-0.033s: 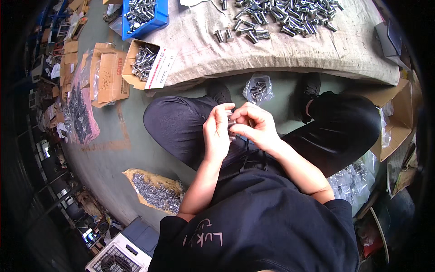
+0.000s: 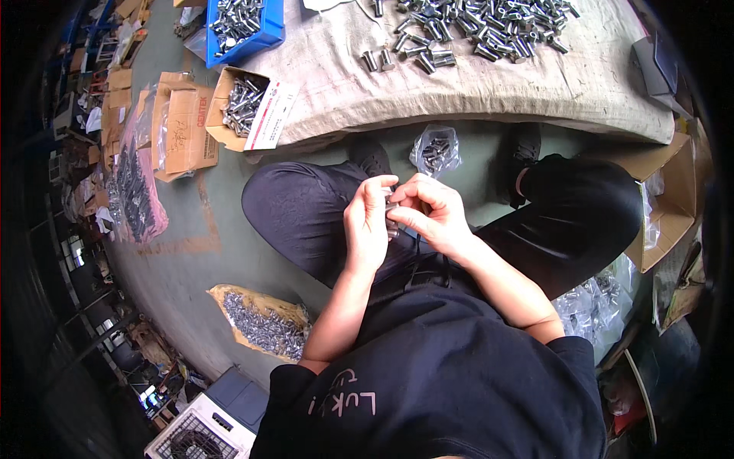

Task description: The person gathers metal bolts from the table and assembles them by sliding metal sleeves onto the bolts by hand.

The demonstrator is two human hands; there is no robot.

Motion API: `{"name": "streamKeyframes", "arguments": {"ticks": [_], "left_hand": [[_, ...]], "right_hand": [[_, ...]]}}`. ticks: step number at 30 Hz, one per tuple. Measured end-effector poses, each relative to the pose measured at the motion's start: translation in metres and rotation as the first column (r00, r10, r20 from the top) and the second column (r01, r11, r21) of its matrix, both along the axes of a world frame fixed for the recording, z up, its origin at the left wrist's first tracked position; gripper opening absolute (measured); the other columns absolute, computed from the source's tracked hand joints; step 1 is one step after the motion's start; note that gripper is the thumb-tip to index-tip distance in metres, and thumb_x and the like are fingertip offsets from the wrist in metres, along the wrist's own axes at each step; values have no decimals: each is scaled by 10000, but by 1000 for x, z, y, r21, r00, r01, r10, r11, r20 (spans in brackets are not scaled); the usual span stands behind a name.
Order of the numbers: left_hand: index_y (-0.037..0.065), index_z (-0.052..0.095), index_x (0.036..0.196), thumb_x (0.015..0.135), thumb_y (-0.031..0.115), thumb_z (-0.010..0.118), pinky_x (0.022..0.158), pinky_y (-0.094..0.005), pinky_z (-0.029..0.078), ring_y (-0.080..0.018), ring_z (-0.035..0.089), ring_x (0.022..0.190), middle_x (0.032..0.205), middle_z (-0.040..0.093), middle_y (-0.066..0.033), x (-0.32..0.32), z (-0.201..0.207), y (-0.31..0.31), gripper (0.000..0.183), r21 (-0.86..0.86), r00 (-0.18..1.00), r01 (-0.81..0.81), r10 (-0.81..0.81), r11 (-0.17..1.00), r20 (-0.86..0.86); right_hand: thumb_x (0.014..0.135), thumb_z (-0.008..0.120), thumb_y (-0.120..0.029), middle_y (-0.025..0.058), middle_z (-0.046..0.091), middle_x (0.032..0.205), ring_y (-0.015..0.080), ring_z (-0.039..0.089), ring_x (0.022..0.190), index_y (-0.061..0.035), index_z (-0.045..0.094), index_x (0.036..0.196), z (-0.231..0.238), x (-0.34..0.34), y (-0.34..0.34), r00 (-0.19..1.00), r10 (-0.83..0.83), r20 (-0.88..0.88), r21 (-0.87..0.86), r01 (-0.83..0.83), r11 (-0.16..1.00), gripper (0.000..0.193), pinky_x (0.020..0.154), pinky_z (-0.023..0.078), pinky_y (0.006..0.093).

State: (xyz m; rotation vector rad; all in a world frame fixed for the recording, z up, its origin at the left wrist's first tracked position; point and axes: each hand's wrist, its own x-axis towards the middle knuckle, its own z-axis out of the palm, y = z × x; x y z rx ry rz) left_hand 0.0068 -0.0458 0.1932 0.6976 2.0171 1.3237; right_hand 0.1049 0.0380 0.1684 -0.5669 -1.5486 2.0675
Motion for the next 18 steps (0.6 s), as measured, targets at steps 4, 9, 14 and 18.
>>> {"name": "streamKeyframes", "arguments": {"ticks": [4,9,14,18], "left_hand": [[17,553,929,926,404,308,399,-153,343,-27,454,477,641,524,-1,1,4,-2,458,105,860,-129,59,986,507],[27,531,928,909,353,392,359,-176,350,-71,466,452,659,528,-35,-10,15,-2,355,51,789,-80,32,996,614],[23,519,960,867,184,512,379,-157,338,-46,446,484,708,539,-35,-10,21,-6,185,72,701,-117,31,991,712],[6,520,986,816,80,574,421,-144,358,-31,459,518,729,556,-28,-10,24,-3,193,107,737,-125,20,986,676]], "right_hand": [[731,658,-43,-21,550,709,29,456,608,-11,600,850,-10,0,-1,998,-34,-53,-343,14,939,137,542,375,175],[729,633,28,45,562,832,44,457,577,2,587,865,-8,3,2,996,-76,-57,-560,31,828,146,483,365,177],[717,624,62,67,522,927,55,459,580,-1,567,899,-10,1,1,961,-182,-210,-473,63,879,201,472,363,170],[726,617,57,61,531,861,61,463,575,9,546,950,-8,2,1,960,-182,-212,-559,33,828,240,471,370,180]]}}
